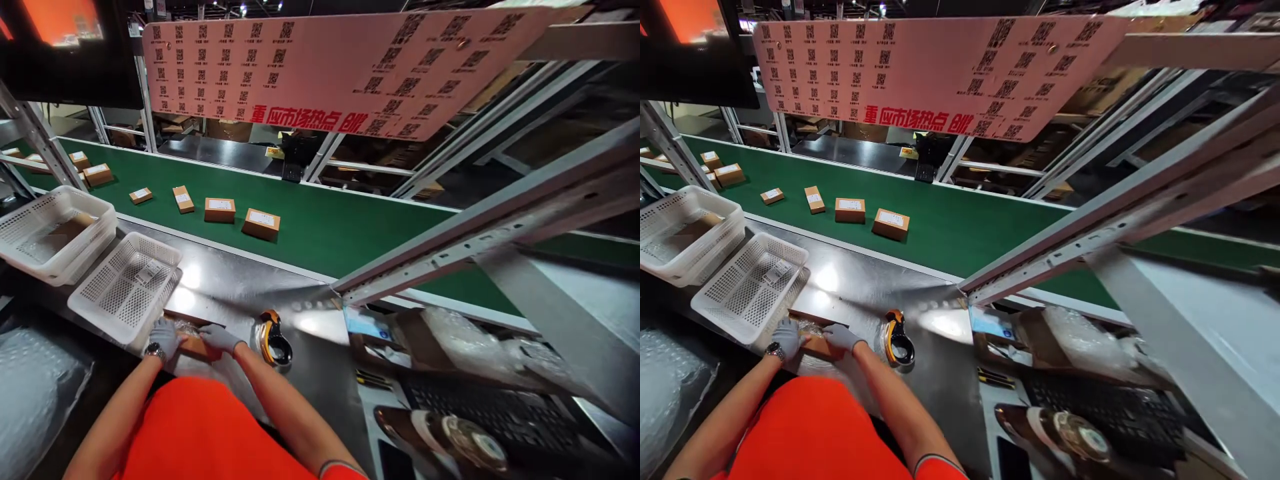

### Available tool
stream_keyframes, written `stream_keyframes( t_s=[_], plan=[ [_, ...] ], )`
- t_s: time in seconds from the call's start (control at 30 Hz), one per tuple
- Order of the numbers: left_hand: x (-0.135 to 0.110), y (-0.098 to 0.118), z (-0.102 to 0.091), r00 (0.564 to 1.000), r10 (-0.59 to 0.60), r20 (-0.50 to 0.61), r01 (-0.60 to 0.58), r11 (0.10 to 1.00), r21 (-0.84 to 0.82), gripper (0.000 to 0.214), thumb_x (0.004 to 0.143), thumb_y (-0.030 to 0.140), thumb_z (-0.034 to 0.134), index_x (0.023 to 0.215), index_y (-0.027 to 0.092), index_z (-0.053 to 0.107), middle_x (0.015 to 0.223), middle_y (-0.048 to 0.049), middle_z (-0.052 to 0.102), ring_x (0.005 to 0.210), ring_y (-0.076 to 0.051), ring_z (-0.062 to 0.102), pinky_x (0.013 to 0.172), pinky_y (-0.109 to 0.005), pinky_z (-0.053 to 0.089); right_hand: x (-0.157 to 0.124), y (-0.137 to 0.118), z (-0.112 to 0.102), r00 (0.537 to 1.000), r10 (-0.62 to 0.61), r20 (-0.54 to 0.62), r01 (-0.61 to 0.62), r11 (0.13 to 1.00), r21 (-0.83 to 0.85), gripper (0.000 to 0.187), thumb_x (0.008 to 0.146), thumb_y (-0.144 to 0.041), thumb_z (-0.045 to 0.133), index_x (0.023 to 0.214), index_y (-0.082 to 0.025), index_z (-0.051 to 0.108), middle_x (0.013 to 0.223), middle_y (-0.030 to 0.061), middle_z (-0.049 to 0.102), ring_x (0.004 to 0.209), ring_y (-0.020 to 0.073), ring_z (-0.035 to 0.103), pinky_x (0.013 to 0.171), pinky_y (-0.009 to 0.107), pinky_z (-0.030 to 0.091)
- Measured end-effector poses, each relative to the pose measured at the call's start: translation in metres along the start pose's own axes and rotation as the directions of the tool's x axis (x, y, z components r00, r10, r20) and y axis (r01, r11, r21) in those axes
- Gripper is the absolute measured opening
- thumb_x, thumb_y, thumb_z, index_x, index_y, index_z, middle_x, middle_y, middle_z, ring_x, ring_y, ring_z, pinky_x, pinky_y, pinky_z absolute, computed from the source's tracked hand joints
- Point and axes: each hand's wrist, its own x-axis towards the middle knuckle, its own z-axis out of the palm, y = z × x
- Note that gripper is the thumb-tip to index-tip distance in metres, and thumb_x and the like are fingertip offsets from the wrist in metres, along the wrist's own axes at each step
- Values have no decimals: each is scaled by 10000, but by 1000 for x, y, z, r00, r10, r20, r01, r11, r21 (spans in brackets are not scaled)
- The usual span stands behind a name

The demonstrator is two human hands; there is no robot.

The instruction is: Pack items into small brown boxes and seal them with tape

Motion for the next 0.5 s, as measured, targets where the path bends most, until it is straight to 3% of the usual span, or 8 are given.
stream_keyframes(
  t_s=[0.2,0.33,0.4,0.5],
  plan=[
    [2,-1,18,989,-124,-87,113,986,-122,605,938,569,833,1281,88,705,1338,-221,687,1259,-381,659,1036,-474,569,-33,-22,-5,985,76,-158,-93,990,-102,393,1043,-252,542,1343,-146,772,1258,208,816,1152,341,735,976,431,541],
    [1,-3,30,966,-222,-135,190,958,-217,772,869,572,911,1399,93,619,1439,-219,621,1312,-353,658,1020,-430,591,-23,-37,-7,954,30,-298,-75,987,-140,615,1031,-190,512,1638,-112,564,1634,257,632,1522,388,544,1289,520,408],
    [2,-4,33,953,-258,-160,202,932,-301,868,810,530,970,1441,83,577,1461,-225,601,1362,-366,636,1076,-453,581,-14,-39,-3,953,25,-301,-74,986,-151,678,1010,-190,543,1680,-88,513,1727,265,544,1606,402,475,1366,564,325],
    [3,-6,35,942,-287,-174,193,888,-418,933,759,460,1011,1465,69,542,1477,-236,590,1400,-380,613,1162,-488,548,-10,-34,12,971,38,-235,-74,987,-145,668,994,-186,547,1659,-115,547,1693,233,602,1587,375,530,1386,574,323]
  ],
)
